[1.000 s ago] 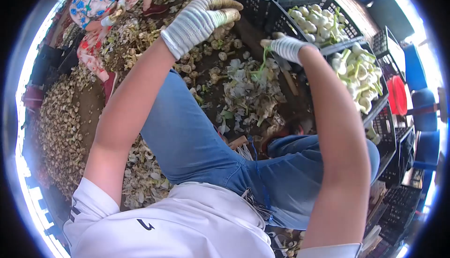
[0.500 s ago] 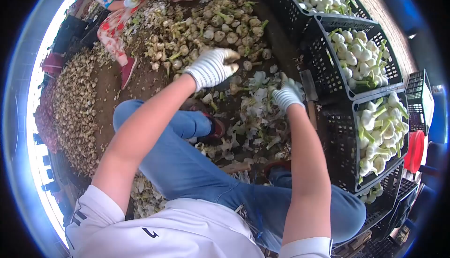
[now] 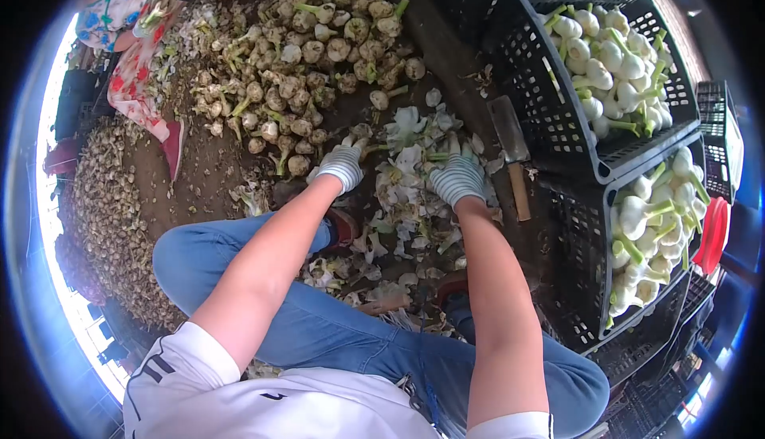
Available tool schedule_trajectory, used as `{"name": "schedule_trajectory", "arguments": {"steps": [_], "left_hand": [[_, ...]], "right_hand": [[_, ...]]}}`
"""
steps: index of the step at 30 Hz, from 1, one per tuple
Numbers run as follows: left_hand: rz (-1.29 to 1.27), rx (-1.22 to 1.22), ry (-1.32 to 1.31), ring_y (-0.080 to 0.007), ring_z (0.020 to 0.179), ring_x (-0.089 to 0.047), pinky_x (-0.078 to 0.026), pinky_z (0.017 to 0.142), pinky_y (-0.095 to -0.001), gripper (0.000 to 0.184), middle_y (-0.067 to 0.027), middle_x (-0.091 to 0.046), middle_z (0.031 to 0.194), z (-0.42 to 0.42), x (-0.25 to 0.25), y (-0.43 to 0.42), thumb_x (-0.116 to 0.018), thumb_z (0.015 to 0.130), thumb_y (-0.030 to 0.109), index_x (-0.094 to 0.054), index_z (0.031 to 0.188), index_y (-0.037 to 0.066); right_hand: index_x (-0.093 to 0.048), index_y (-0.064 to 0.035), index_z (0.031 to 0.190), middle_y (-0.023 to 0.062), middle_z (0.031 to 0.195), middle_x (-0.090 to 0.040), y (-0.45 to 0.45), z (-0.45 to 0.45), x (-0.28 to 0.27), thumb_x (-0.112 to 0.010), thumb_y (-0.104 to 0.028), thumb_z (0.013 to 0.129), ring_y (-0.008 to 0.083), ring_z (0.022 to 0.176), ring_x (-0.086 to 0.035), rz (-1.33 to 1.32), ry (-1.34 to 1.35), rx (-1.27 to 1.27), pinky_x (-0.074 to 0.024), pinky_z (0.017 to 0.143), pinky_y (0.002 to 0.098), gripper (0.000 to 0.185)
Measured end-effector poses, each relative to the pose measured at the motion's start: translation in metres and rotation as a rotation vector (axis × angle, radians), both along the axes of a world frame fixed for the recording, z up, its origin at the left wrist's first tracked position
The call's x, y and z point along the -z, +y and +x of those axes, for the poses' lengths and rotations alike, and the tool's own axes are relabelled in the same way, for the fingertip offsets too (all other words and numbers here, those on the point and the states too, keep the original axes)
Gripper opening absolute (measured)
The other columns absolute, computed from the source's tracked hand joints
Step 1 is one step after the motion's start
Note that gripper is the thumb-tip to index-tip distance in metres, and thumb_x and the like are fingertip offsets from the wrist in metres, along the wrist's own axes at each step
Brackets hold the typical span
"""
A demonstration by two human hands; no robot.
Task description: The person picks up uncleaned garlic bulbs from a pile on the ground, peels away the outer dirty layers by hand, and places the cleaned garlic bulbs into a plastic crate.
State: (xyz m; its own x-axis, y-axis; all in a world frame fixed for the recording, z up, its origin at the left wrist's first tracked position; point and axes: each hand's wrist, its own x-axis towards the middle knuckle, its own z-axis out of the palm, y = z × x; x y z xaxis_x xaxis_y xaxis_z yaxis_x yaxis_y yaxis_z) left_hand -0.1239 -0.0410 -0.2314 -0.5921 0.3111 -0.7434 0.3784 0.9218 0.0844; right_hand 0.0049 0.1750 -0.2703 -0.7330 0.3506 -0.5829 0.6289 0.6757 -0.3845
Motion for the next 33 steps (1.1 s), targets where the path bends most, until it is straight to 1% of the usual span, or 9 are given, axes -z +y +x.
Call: {"name": "schedule_trajectory", "arguments": {"steps": [11,16,17,19,22,25,29,30,33], "left_hand": [[0.09,0.021,0.104,-0.0388,0.117,-0.054,-0.049,0.095,-0.0468,0.063,-0.0172,-0.042,0.14,-0.012,0.032,-0.005,-0.067,0.081,0.02,-0.045,0.14,0.02],[0.113,-0.008,0.095,-0.0396,0.116,-0.055,-0.049,0.096,-0.0437,0.065,-0.0206,-0.043,0.139,-0.007,0.024,-0.008,-0.069,0.081,0.027,-0.045,0.14,0.017],[0.106,-0.023,0.091,-0.0397,0.115,-0.055,-0.048,0.096,-0.0434,0.065,-0.0212,-0.044,0.138,-0.005,0.02,-0.009,-0.07,0.08,0.029,-0.046,0.14,0.016],[0.089,-0.055,0.088,-0.04,0.114,-0.055,-0.048,0.097,-0.0426,0.065,-0.0223,-0.045,0.137,-0.005,0.009,-0.006,-0.071,0.079,0.032,-0.049,0.138,0.016],[0.246,-0.141,0.214,-0.036,0.105,-0.06,-0.049,0.094,-0.0391,0.065,-0.0206,-0.057,0.124,-0.009,0.007,0.0,-0.074,0.078,0.038,-0.054,0.131,0.007],[0.605,-0.366,0.201,-0.018,0.081,-0.063,-0.051,0.083,-0.0309,0.06,-0.0059,-0.067,0.084,-0.032,-0.007,0.014,-0.079,0.077,0.035,-0.058,0.115,-0.007],[1.005,-0.8,-0.295,-0.0118,0.072,-0.063,-0.054,0.064,-0.0276,0.056,-0.0025,-0.065,0.083,-0.04,-0.087,0.046,-0.079,0.077,0.047,-0.06,0.106,0.004],[1.093,-0.846,-0.376,-0.0102,0.07,-0.061,-0.053,0.061,-0.0255,0.048,-0.0006,-0.064,0.081,-0.04,-0.099,0.053,-0.077,0.081,0.042,-0.06,0.106,0.005],[1.37,-0.793,-0.535,-0.0122,0.072,-0.063,-0.055,0.06,-0.0273,0.041,-0.0031,-0.065,0.086,-0.031,-0.134,0.076,-0.076,0.083,0.035,-0.062,0.107,0.005]], "right_hand": [[-0.027,-0.015,0.151,0.0172,0.153,-0.031,-0.039,0.007,-0.015,-0.059,-0.047,0.084,0.0342,0.141,-0.031,-0.025,-0.179,-0.272,-0.0281,0.114,0.0454,0.081],[-0.035,-0.0129,0.147,0.0192,0.146,-0.041,-0.138,0.067,-0.022,-0.055,-0.04,0.082,0.0343,0.134,-0.042,-0.413,-0.235,-0.281,-0.0364,0.109,0.0443,0.073],[-0.044,-0.0082,0.14,0.024,0.131,-0.054,-0.164,0.084,-0.018,-0.057,-0.034,0.08,0.0372,0.12,-0.054,-0.421,-0.15,-0.273,-0.0435,0.101,0.0433,0.067],[-0.04,-0.0123,0.144,0.0194,0.141,-0.047,-0.192,0.092,-0.019,-0.06,-0.037,0.079,0.0344,0.128,-0.049,-0.507,-0.299,-0.473,-0.0389,0.107,0.0427,0.072],[-0.041,-0.0062,0.142,0.0229,0.136,-0.052,-0.187,0.078,-0.036,-0.065,-0.039,0.077,0.0348,0.123,-0.053,-0.577,-0.289,-0.588,-0.0419,0.104,0.0411,0.077],[-0.046,-0.004,0.139,0.0243,0.131,-0.056,-0.143,0.054,-0.05,-0.06,-0.031,0.082,0.036,0.119,-0.056,-0.618,-0.163,-0.528,-0.045,0.102,0.0386,0.064],[-0.061,-0.0067,0.127,0.0204,0.117,-0.066,-0.065,0.01,-0.142,-0.059,-0.02,0.086,0.0292,0.108,-0.065,-0.677,-0.205,-0.257,-0.0496,0.094,0.0349,0.043],[-0.062,-0.0065,0.126,0.018,0.113,-0.068,-0.053,0.016,-0.12,-0.057,-0.015,0.087,0.0259,0.103,-0.066,-0.591,0.096,-0.254,-0.0499,0.092,0.0335,0.04],[-0.062,-0.0072,0.127,0.0112,0.11,-0.07,-0.02,0.01,-0.165,-0.058,-0.012,0.09,0.0184,0.098,-0.064,-0.706,0.134,-0.043,-0.0485,0.09,0.0318,0.037]]}}
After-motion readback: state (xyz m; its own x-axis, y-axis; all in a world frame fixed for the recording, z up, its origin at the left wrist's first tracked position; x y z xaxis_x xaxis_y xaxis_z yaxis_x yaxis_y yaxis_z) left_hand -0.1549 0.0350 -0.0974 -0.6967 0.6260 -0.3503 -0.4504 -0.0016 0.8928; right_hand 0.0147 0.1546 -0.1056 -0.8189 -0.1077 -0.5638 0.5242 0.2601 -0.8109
